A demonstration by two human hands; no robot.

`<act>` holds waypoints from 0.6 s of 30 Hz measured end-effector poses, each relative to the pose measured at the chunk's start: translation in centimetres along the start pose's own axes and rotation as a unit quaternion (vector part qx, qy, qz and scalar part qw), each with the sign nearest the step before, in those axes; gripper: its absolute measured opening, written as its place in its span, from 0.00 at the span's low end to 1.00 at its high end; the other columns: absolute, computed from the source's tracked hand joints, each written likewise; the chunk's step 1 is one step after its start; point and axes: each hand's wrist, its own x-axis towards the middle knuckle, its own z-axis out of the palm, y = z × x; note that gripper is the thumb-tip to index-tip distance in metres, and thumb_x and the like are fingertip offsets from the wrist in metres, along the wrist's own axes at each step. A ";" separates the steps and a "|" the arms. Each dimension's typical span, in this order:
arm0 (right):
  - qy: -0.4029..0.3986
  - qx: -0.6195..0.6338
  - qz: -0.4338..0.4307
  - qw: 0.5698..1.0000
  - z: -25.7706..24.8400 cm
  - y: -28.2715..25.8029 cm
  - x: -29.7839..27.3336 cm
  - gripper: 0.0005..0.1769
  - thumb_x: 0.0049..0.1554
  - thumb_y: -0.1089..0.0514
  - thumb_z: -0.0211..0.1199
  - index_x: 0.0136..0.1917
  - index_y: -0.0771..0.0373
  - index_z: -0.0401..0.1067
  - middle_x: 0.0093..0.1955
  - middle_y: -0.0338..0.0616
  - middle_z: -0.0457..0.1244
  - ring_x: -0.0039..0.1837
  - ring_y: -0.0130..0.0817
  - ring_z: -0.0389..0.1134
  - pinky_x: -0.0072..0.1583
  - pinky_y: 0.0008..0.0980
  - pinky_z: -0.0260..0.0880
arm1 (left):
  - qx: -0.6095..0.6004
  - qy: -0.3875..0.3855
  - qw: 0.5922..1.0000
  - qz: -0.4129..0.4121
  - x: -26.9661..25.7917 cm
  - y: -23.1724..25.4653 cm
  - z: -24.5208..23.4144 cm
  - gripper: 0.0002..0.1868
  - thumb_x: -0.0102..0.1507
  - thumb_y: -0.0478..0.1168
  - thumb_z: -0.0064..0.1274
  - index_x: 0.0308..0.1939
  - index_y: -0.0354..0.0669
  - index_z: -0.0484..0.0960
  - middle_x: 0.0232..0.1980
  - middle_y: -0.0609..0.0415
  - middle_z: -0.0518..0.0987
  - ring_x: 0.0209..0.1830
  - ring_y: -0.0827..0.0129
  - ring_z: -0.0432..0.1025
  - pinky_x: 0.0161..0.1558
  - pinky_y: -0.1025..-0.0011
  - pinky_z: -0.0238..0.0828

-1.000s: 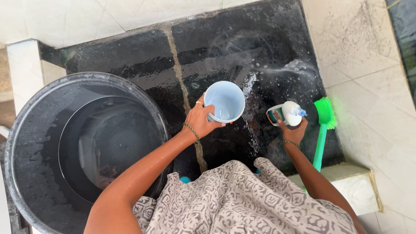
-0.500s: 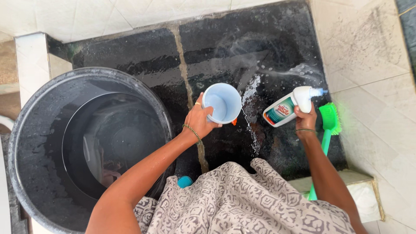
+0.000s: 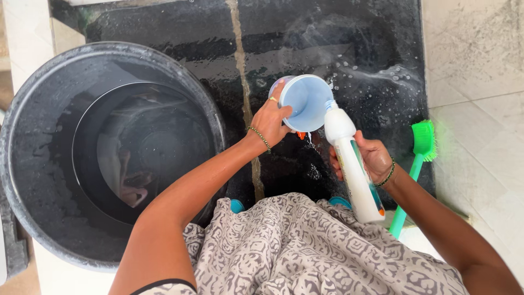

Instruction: The person pours blue liquid from a bottle into a cup, then uses a green brush to scrub the dark tiled floor. They repeatedly pour the liquid onto the floor and scrub the area with the brush.

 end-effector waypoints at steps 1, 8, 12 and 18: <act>0.000 0.003 0.011 1.000 0.2 0.1 0.2 0.43 0.63 0.30 0.48 0.64 0.75 0.64 0.50 0.57 0.66 0.50 0.48 0.72 0.53 0.46 0.76 | -0.001 0.001 1.000 0.001 0.0 -0.1 0.2 0.20 0.45 0.41 0.75 0.34 0.37 0.83 0.75 0.21 0.56 0.64 0.34 0.70 0.54 0.54 0.76; -0.037 0.039 0.065 0.996 0.7 1.1 0.5 0.42 0.64 0.28 0.47 0.61 0.73 0.64 0.48 0.55 0.65 0.48 0.45 0.71 0.52 0.42 0.75 | -0.009 0.001 1.000 0.000 -0.4 -0.7 1.1 0.18 0.48 0.41 0.74 0.36 0.39 0.84 0.76 0.23 0.55 0.64 0.37 0.71 0.55 0.55 0.76; -0.021 0.028 0.076 0.997 0.7 1.1 0.4 0.43 0.63 0.27 0.47 0.60 0.72 0.64 0.46 0.54 0.65 0.46 0.43 0.69 0.50 0.40 0.73 | -0.001 -0.008 1.000 0.006 -0.2 -0.4 1.4 0.17 0.47 0.39 0.72 0.36 0.40 0.84 0.76 0.23 0.54 0.67 0.35 0.67 0.55 0.55 0.76; -0.022 0.029 0.070 0.997 0.9 1.2 0.1 0.42 0.63 0.26 0.47 0.59 0.71 0.65 0.43 0.51 0.64 0.44 0.42 0.67 0.48 0.38 0.71 | 0.000 -0.010 1.000 0.009 0.0 -0.1 1.8 0.14 0.49 0.36 0.70 0.37 0.41 0.84 0.77 0.22 0.52 0.70 0.34 0.65 0.55 0.56 0.77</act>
